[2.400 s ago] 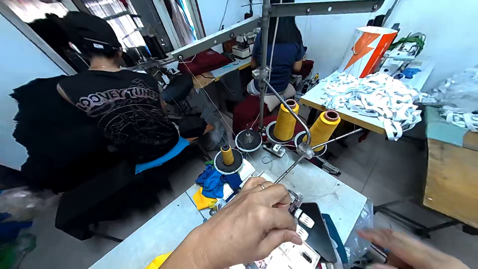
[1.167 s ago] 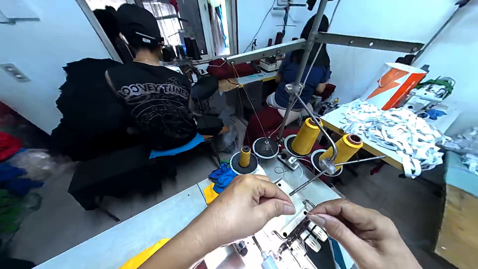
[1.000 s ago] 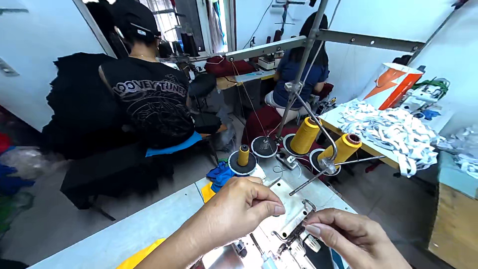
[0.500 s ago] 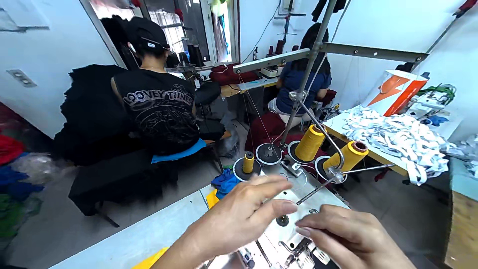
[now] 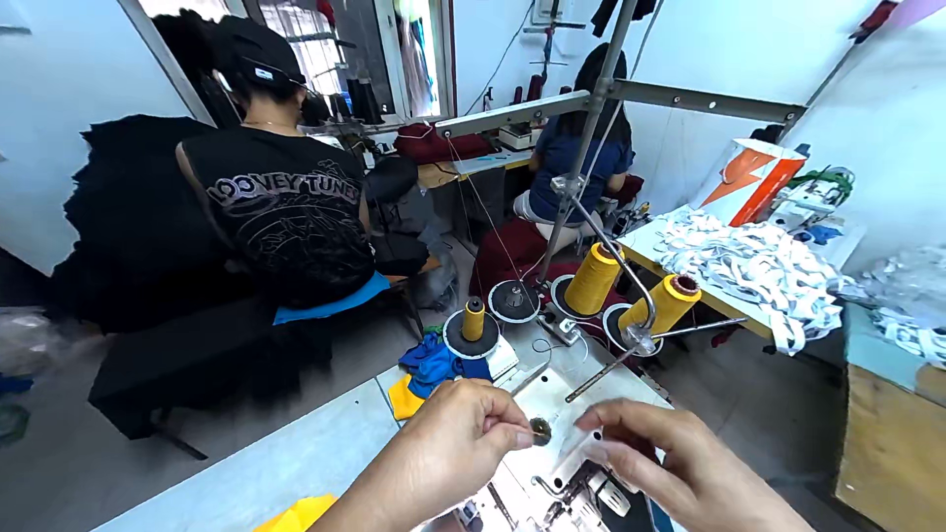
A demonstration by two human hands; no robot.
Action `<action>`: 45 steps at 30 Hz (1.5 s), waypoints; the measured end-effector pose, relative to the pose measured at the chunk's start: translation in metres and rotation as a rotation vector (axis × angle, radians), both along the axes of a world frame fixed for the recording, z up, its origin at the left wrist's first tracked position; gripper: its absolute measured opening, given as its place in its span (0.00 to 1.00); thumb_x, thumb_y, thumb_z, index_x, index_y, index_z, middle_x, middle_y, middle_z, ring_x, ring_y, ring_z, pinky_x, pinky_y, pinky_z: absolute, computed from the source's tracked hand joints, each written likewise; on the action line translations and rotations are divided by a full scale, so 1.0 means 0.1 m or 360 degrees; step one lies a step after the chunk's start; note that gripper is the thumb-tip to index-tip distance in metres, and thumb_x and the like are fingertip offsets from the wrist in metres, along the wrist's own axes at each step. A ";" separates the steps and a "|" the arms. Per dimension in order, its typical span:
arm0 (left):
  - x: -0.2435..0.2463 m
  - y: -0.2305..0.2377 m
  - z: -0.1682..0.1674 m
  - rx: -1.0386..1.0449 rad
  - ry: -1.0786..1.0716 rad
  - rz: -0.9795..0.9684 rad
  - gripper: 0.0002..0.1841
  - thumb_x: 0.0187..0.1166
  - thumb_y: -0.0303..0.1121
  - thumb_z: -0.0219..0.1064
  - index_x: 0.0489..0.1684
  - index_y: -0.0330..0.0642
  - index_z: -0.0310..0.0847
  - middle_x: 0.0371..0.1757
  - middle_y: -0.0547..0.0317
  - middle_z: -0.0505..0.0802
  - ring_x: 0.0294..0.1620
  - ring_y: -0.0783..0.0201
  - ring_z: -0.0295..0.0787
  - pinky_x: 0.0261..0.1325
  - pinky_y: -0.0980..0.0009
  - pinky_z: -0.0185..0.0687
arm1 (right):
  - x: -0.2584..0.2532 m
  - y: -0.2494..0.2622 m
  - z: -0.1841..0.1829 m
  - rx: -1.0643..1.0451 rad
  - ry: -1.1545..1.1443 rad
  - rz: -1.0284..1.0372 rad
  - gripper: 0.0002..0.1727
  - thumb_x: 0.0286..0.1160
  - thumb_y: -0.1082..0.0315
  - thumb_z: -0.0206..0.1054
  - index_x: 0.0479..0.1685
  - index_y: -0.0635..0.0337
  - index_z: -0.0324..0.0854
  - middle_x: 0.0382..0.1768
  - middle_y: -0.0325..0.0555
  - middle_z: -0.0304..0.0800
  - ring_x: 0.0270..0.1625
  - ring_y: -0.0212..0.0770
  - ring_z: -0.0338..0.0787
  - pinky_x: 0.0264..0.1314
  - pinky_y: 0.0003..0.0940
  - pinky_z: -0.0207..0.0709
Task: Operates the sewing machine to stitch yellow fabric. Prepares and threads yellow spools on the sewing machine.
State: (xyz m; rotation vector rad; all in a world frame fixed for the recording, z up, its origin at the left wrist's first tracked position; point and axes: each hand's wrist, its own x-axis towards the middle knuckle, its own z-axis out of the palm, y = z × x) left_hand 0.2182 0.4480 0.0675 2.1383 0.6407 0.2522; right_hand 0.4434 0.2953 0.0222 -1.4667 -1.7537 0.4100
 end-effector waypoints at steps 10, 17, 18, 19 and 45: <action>-0.03 -0.02 -0.11 -0.0051 0.0039 -0.0150 0.18 0.89 0.46 0.58 0.56 0.49 0.93 0.46 0.63 0.92 0.43 0.76 0.84 0.49 0.76 0.78 | -0.05 0.01 -0.12 -0.0055 -0.0717 0.0079 0.11 0.65 0.55 0.76 0.43 0.41 0.97 0.38 0.41 0.85 0.43 0.42 0.84 0.42 0.33 0.79; -0.15 -0.04 -0.24 0.0003 -0.0142 -0.0101 0.12 0.85 0.36 0.63 0.53 0.49 0.94 0.45 0.69 0.96 0.44 0.82 0.90 0.51 0.81 0.85 | -0.01 0.10 -0.20 0.0037 -0.0635 0.0171 0.08 0.73 0.59 0.71 0.31 0.44 0.95 0.34 0.34 0.87 0.42 0.36 0.83 0.44 0.27 0.76; -0.15 -0.05 -0.25 0.0004 -0.0160 -0.0065 0.11 0.84 0.36 0.64 0.52 0.49 0.94 0.43 0.70 0.97 0.41 0.83 0.90 0.48 0.83 0.84 | 0.00 0.11 -0.21 0.0038 -0.0623 0.0194 0.09 0.74 0.59 0.70 0.31 0.44 0.95 0.35 0.34 0.88 0.43 0.35 0.83 0.45 0.27 0.76; -0.15 -0.05 -0.27 0.0017 -0.0168 -0.0033 0.10 0.83 0.36 0.66 0.50 0.48 0.94 0.40 0.71 0.96 0.38 0.84 0.89 0.44 0.84 0.83 | 0.00 0.11 -0.21 0.0051 -0.0621 0.0205 0.09 0.75 0.59 0.69 0.31 0.44 0.94 0.35 0.33 0.88 0.44 0.35 0.84 0.46 0.28 0.77; 0.57 -0.15 -0.07 -0.0467 -0.0173 -0.0747 0.10 0.81 0.36 0.70 0.41 0.39 0.94 0.44 0.62 0.93 0.43 0.80 0.84 0.46 0.81 0.77 | 0.16 -0.23 0.36 -0.0007 -0.0559 -0.0034 0.13 0.90 0.56 0.52 0.44 0.49 0.79 0.43 0.34 0.85 0.50 0.30 0.84 0.56 0.30 0.77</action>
